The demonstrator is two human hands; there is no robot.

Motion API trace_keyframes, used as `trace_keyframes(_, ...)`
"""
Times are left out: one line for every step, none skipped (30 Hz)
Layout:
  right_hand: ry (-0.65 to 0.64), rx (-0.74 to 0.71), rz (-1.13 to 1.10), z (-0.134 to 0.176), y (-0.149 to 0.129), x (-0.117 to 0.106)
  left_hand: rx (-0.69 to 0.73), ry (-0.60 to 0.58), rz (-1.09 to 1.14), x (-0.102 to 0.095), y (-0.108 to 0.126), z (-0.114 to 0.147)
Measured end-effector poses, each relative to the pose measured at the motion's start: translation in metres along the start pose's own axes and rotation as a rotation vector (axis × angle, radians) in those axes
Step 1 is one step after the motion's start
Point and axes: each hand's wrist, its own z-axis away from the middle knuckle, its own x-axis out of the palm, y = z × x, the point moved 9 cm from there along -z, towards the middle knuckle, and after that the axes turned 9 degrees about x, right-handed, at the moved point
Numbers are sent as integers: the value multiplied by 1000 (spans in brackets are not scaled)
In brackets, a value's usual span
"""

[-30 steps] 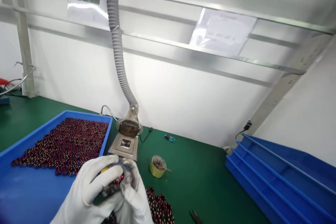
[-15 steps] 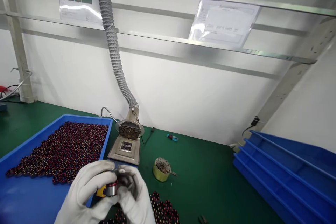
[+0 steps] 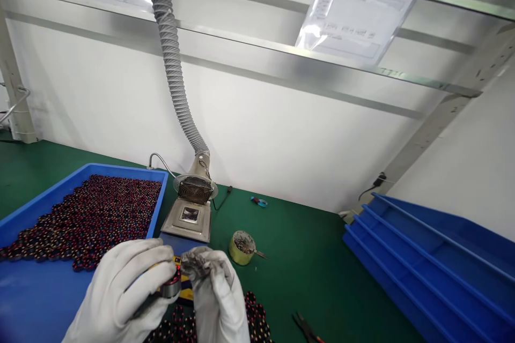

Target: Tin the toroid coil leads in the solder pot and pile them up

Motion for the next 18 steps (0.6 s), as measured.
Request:
trace_keyframes(-3, 0, 28, 0, 2, 0, -1, 8, -6, -1, -1, 0)
trace_keyframes(-7, 11, 79, 0, 6, 1, -2, 14, -9, -1, -1, 0)
trace_keyframes(-13, 34, 133, 0, 13, 3, -2, 19, -5, -1, -1, 0)
trace_keyframes(-12, 66, 172, 0, 21, 3, -2, 22, 2, 0, -1, 1)
trace_keyframes(-9, 99, 183, -2, 30, 1, -9, 19, 15, 1, -1, 1)
trace_keyframes(-7, 122, 169, -3, 38, -1, -24, 19, 34, 2, -3, 2)
trace_keyframes(-6, 135, 143, -6, 45, -5, -49, 11, 67, 4, -4, 3)
trace_keyframes(-16, 155, 125, -8, 51, -8, -75, 4, 112, 6, -7, 4)
trace_keyframes(-22, 168, 114, -11, 56, -12, -98, -9, 171, 8, -9, 5)
trace_keyframes(-24, 177, 109, -14, 59, -15, -119, -26, 243, 11, -11, 6)
trace_keyframes(-24, 181, 111, -15, 59, -18, -134, -39, 321, 14, -13, 7)
trace_keyframes(-28, 183, 117, -16, 59, -19, -144, -43, 399, 16, -15, 7)
trace_keyframes(-41, 190, 126, -16, 57, -18, -162, -37, 475, 17, -17, 8)
trace_keyframes(-61, 196, 136, -16, 56, -14, -184, -12, 550, 18, -21, 9)
trace_keyframes(-81, 200, 142, -15, 54, -10, -220, 23, 624, 18, -25, 11)
trace_keyframes(-103, 202, 143, -14, 52, -5, -277, 71, 696, 17, -32, 13)
trace_keyframes(-121, 203, 136, -13, 51, -1, -353, 121, 762, 17, -40, 17)
trace_keyframes(-133, 207, 121, -13, 50, 2, -445, 174, 818, 17, -49, 22)
